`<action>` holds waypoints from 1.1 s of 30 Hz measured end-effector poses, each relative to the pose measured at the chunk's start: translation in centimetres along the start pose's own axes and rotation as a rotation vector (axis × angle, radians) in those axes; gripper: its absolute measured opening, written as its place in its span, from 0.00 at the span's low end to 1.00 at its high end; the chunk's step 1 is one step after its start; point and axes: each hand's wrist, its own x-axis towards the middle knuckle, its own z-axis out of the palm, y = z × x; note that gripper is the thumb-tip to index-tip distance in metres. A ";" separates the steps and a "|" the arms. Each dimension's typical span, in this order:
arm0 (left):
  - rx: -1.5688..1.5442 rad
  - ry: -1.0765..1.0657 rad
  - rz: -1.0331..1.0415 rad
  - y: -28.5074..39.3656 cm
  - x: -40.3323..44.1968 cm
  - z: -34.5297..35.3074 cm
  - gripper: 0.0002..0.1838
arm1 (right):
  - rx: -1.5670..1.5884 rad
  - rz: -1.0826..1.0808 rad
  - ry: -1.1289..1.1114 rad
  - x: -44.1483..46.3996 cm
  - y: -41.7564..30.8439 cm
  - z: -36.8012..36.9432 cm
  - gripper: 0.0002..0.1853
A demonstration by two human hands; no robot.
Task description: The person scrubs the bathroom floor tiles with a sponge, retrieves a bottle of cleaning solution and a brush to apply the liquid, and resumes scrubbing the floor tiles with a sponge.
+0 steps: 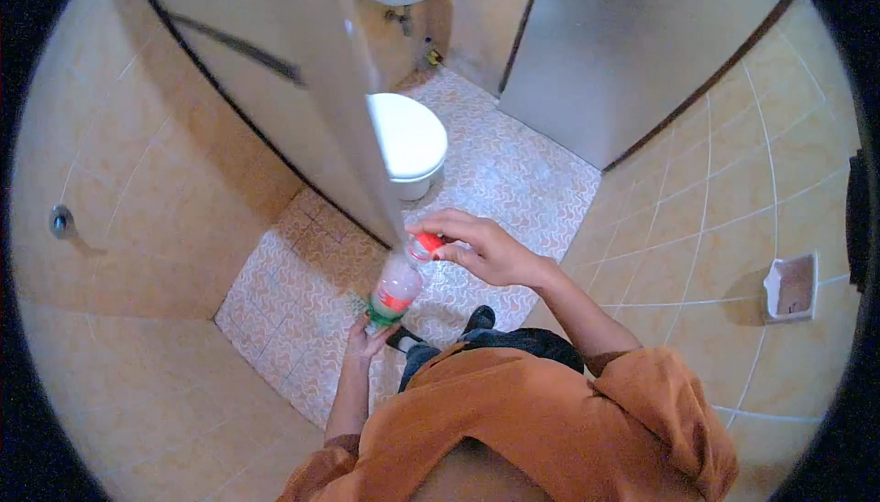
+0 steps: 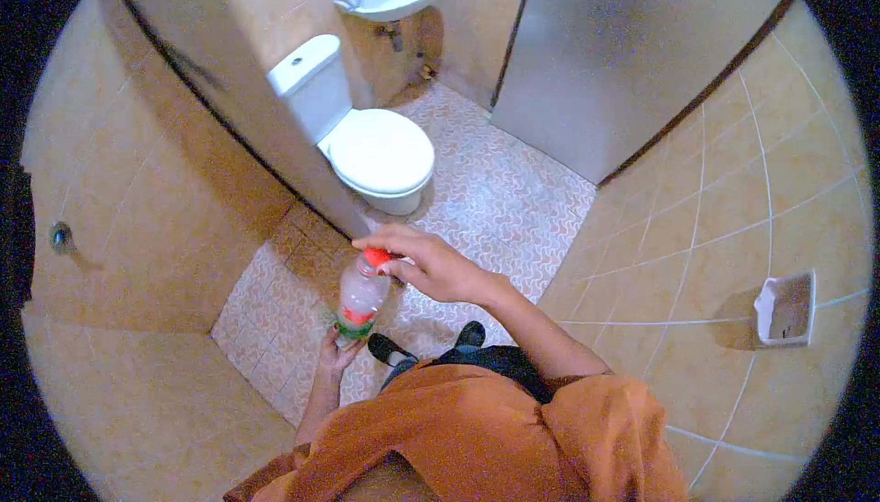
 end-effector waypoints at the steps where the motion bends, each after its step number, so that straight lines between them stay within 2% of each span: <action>1: 0.033 0.074 -0.043 -0.4 0.1 0.4 0.32 | -0.068 0.018 0.001 -0.2 -0.6 -0.1 0.21; 2: 0.069 0.152 -0.085 -0.6 0.7 0.5 0.32 | -0.074 0.025 0.009 -0.2 -0.7 -0.7 0.21; 3: 0.043 -0.030 -0.144 -0.2 1.3 1.0 0.32 | -0.128 0.052 -0.014 0.0 -1.0 -1.5 0.21; 5: 0.035 -0.042 -0.193 0.6 3.8 2.8 0.32 | -0.224 0.106 -0.033 0.7 -0.4 -2.6 0.20; 6: 0.054 -0.067 -0.206 -2.9 5.2 2.5 0.32 | -0.221 0.080 -0.031 -3.2 0.8 -3.5 0.20; 8: 0.077 -0.084 -0.190 -5.1 6.6 3.5 0.31 | -0.233 0.199 0.022 -5.6 0.5 -5.3 0.17; 10: 0.133 -0.136 -0.193 -8.8 9.4 5.5 0.30 | -0.273 0.143 0.100 -10.1 3.2 -7.9 0.17; 12: 0.171 -0.162 -0.198 -10.2 11.4 7.9 0.31 | -0.338 0.255 0.195 -12.0 4.2 -10.1 0.16; 15: 0.185 -0.189 -0.209 -11.8 15.1 9.5 0.31 | -0.426 0.305 0.292 -14.1 6.7 -12.7 0.14; 18: 0.235 -0.240 -0.151 -12.5 18.9 11.2 0.30 | -0.427 0.260 0.381 -14.7 9.7 -15.6 0.13; 20: 0.277 -0.196 -0.138 -12.7 20.8 11.3 0.30 | -0.434 0.208 0.408 -15.3 11.0 -16.6 0.14; 23: 0.309 -0.166 -0.174 -11.4 24.4 15.6 0.29 | -0.402 0.145 0.398 -13.5 12.8 -20.5 0.14; 28: 0.275 -0.194 -0.228 -9.1 32.1 18.5 0.29 | -0.416 0.097 0.301 -9.1 13.4 -27.2 0.15; 31: 0.271 -0.315 -0.254 -7.4 35.6 21.2 0.29 | -0.448 0.089 0.202 -6.3 14.2 -30.4 0.15; 33: 0.302 -0.279 -0.244 -6.5 38.6 22.0 0.30 | -0.470 0.211 0.224 -5.0 15.3 -32.2 0.15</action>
